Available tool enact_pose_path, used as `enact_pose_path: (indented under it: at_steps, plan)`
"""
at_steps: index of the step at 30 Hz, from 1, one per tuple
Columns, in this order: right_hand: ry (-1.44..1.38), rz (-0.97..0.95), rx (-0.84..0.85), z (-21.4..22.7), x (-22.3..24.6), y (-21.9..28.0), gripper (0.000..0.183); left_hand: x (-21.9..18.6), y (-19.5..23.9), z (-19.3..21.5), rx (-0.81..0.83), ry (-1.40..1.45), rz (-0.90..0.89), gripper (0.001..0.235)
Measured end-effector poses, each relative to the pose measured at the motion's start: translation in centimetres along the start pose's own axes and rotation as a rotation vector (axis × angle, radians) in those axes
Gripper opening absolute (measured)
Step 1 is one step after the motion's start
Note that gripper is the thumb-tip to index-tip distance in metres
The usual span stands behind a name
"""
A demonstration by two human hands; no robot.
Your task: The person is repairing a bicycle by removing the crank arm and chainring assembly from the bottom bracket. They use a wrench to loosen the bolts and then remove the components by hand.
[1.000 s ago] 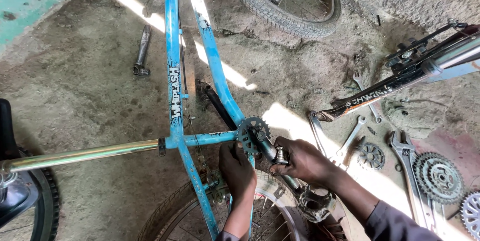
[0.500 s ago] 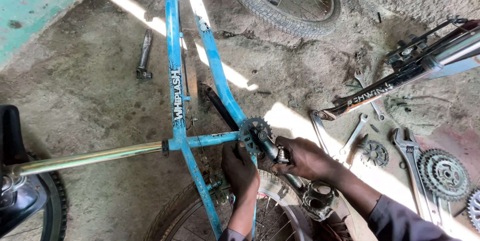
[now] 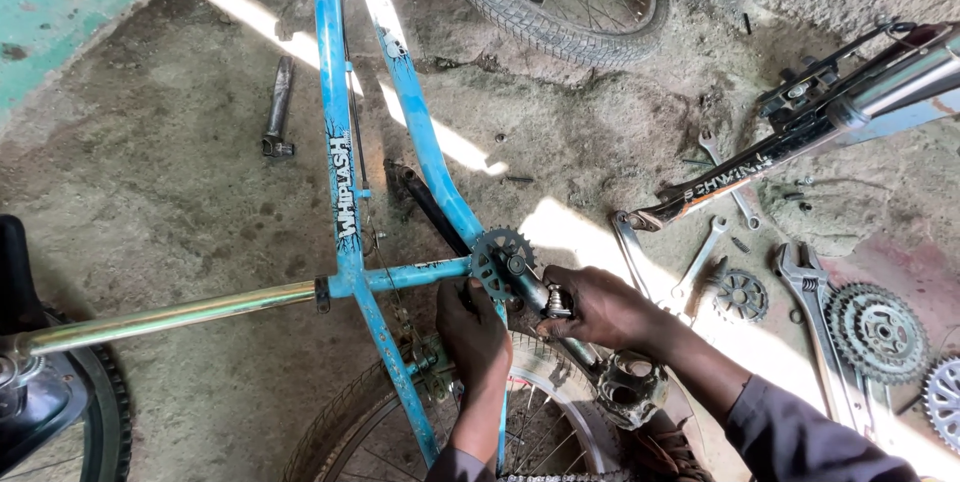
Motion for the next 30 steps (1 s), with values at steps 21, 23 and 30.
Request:
enact_pose_path:
  at_steps: [21, 23, 30]
  plan:
    - [1.680, -0.208, -1.173, 5.8, 4.4, 9.5, 0.058, 0.0, 0.9, -0.2, 0.084, -0.033, 0.023, 0.029]
    - [1.377, -0.001, -0.905, 2.8, 3.9, 8.9, 0.043, -0.6, 0.5, -0.2, 0.100, -0.018, 0.004, 0.030]
    - [0.882, -0.223, -0.571, 3.1, 0.3, 7.7, 0.042, 1.5, -0.3, 0.3, 0.195, -0.071, -0.023, 0.031]
Point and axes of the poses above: each hand's wrist, its own y-axis away from the middle knuckle, its own z-axis out of the back of the hand, x = y × z, the point moved 7 cm from there along -y, towards the middle knuckle, and after that the axes turned 11 degrees about -z, right-handed, at the moved point
